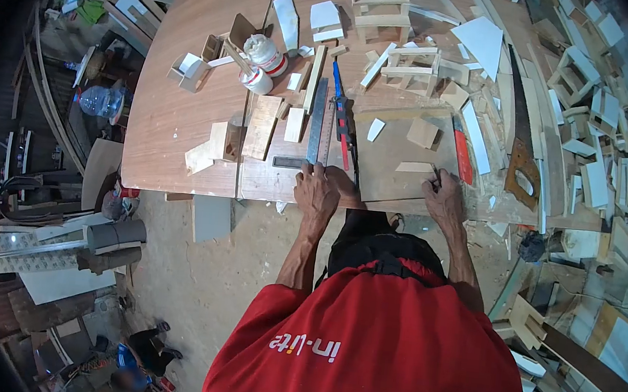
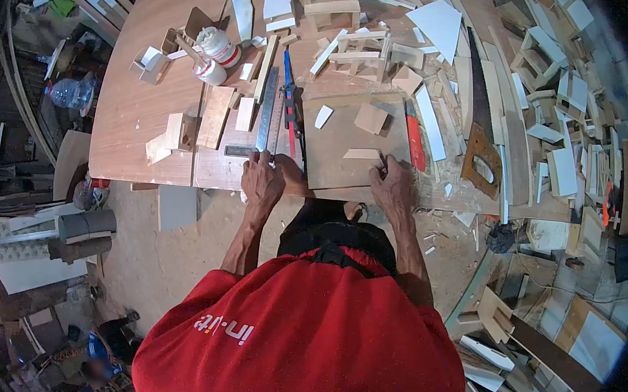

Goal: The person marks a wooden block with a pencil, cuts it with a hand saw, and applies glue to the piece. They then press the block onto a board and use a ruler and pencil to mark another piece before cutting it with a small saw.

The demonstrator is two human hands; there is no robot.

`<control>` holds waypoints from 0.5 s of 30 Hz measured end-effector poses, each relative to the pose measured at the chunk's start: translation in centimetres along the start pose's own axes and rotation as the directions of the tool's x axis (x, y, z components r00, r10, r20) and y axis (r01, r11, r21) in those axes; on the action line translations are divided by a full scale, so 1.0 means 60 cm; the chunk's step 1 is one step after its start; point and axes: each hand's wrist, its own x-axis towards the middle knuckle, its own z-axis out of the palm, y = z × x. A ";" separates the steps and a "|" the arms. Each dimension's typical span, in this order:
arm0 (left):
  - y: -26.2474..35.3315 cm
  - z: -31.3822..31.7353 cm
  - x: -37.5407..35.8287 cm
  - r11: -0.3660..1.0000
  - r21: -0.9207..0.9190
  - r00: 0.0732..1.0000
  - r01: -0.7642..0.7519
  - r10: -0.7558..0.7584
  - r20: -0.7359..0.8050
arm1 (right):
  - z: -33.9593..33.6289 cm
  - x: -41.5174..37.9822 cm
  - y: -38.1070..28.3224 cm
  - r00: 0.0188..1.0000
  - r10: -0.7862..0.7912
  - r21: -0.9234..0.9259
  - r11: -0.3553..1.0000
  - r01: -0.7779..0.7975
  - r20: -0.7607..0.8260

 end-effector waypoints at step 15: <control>-0.058 0.024 -0.111 0.913 -0.292 0.929 0.285 -0.339 -0.151 | 0.018 -0.020 0.004 0.998 -0.062 0.120 0.991 0.060 0.016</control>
